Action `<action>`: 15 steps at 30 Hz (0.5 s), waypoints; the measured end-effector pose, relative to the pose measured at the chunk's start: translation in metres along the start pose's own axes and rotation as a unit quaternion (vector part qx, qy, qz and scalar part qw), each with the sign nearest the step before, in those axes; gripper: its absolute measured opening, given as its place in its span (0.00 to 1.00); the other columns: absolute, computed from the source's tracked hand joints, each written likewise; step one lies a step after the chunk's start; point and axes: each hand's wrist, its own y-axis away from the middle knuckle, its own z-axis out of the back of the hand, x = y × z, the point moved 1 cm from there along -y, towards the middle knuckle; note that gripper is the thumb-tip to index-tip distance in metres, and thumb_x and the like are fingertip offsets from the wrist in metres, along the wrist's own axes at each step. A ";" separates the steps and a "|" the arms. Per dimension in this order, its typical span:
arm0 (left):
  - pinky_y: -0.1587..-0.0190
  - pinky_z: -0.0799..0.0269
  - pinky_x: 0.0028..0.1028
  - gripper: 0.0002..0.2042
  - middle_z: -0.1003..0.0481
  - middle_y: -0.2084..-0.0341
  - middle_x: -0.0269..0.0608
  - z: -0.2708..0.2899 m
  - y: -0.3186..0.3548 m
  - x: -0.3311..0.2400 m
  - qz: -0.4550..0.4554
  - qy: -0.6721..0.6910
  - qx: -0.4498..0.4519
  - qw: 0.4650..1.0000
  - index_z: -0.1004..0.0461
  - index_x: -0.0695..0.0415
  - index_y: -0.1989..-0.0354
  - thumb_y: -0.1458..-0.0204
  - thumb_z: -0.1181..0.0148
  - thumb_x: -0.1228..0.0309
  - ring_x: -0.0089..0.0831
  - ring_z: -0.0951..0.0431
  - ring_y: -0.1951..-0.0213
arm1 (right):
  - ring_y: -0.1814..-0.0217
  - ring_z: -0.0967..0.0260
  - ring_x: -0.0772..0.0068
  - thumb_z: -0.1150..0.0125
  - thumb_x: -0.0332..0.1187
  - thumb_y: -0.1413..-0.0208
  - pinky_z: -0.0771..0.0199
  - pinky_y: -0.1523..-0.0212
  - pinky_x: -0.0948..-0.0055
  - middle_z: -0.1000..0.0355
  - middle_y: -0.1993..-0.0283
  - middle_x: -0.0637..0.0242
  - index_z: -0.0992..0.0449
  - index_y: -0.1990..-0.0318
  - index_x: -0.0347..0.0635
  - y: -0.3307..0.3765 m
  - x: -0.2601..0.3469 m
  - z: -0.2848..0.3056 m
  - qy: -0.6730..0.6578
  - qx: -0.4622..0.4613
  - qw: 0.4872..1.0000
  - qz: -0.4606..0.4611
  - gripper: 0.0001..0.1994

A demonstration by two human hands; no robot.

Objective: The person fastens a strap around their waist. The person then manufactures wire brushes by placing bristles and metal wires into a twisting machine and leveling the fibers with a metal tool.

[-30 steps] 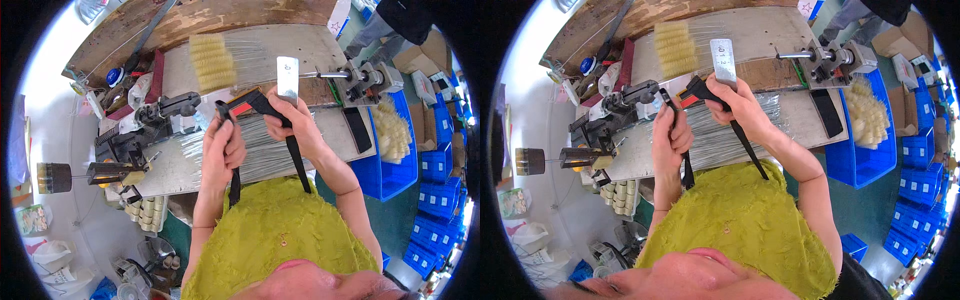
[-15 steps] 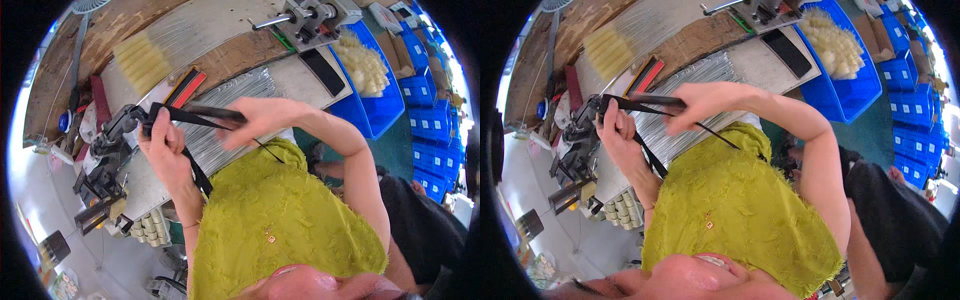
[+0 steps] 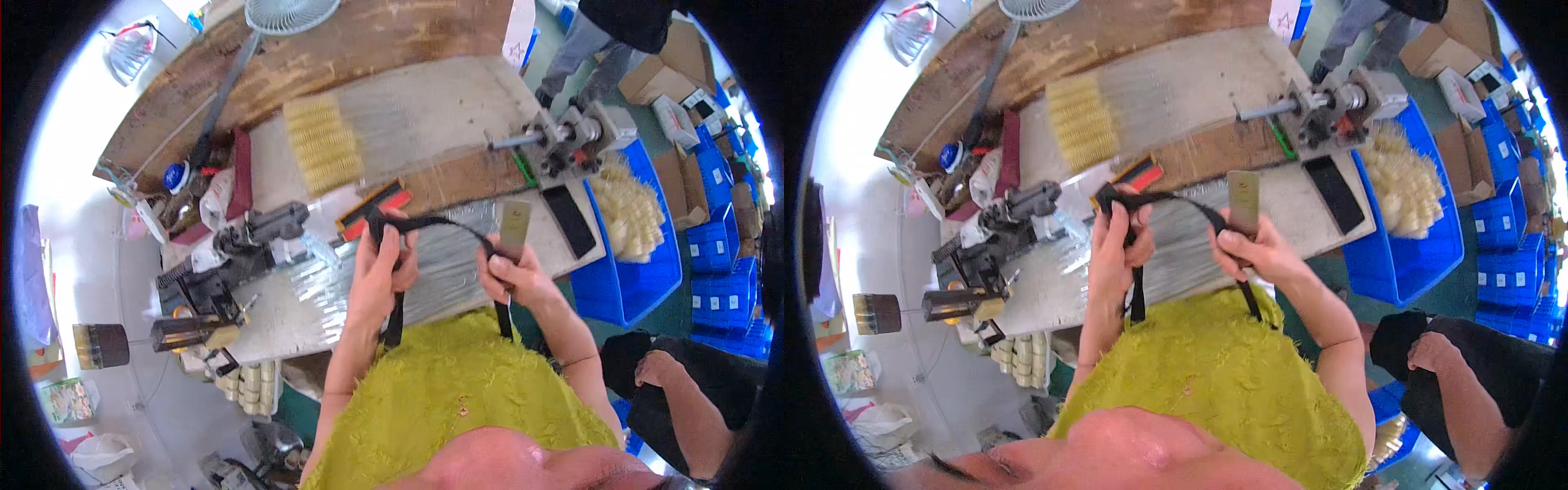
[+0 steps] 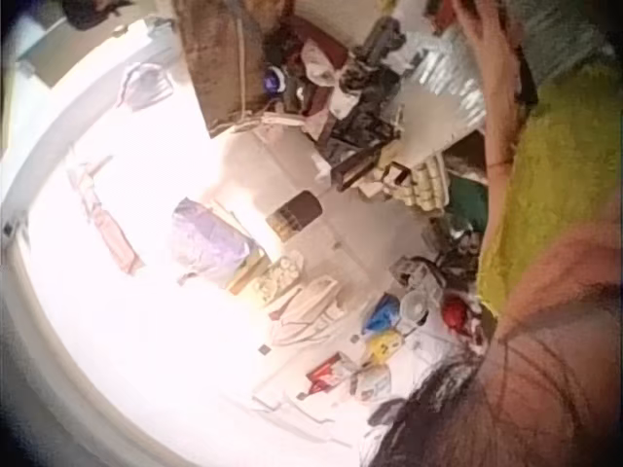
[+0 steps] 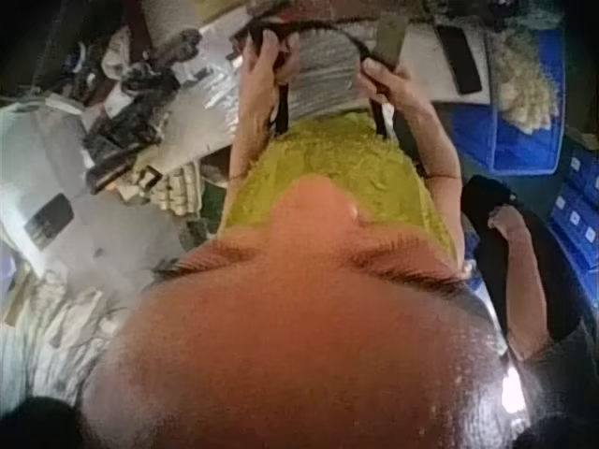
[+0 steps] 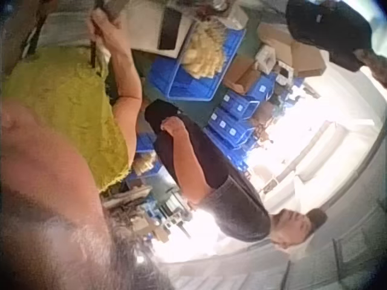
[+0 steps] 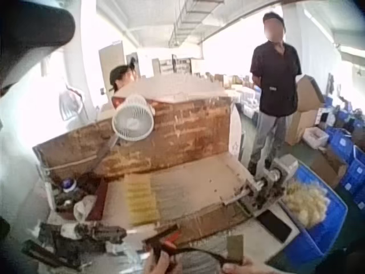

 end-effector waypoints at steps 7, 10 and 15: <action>0.85 0.56 0.16 0.16 0.42 0.76 0.28 -0.001 -0.008 -0.004 -0.015 0.032 0.046 0.998 0.38 0.56 0.47 0.39 0.56 0.63 0.13 0.48 0.87 | 0.87 0.51 0.87 0.51 0.42 0.40 0.55 0.85 0.84 0.42 0.85 0.74 0.34 0.65 0.40 -0.034 0.024 -0.018 -0.023 -0.029 0.994 0.099 0.13; 0.86 0.56 0.16 0.12 0.41 0.76 0.28 0.006 -0.009 -0.002 -0.023 0.042 0.033 0.998 0.37 0.54 0.52 0.39 0.58 0.63 0.13 0.49 0.88 | 0.87 0.53 0.88 0.53 0.40 0.39 0.55 0.86 0.84 0.43 0.85 0.76 0.33 0.64 0.40 -0.046 0.033 -0.028 -0.059 -0.025 0.989 0.136 0.12; 0.89 0.60 0.16 0.12 0.40 0.78 0.29 0.006 -0.016 -0.019 -0.010 0.042 -0.058 0.997 0.36 0.53 0.58 0.39 0.58 0.59 0.13 0.51 0.90 | 0.89 0.55 0.86 0.55 0.40 0.38 0.56 0.86 0.81 0.46 0.87 0.76 0.35 0.67 0.40 -0.073 0.028 -0.043 0.001 0.003 0.998 0.056 0.13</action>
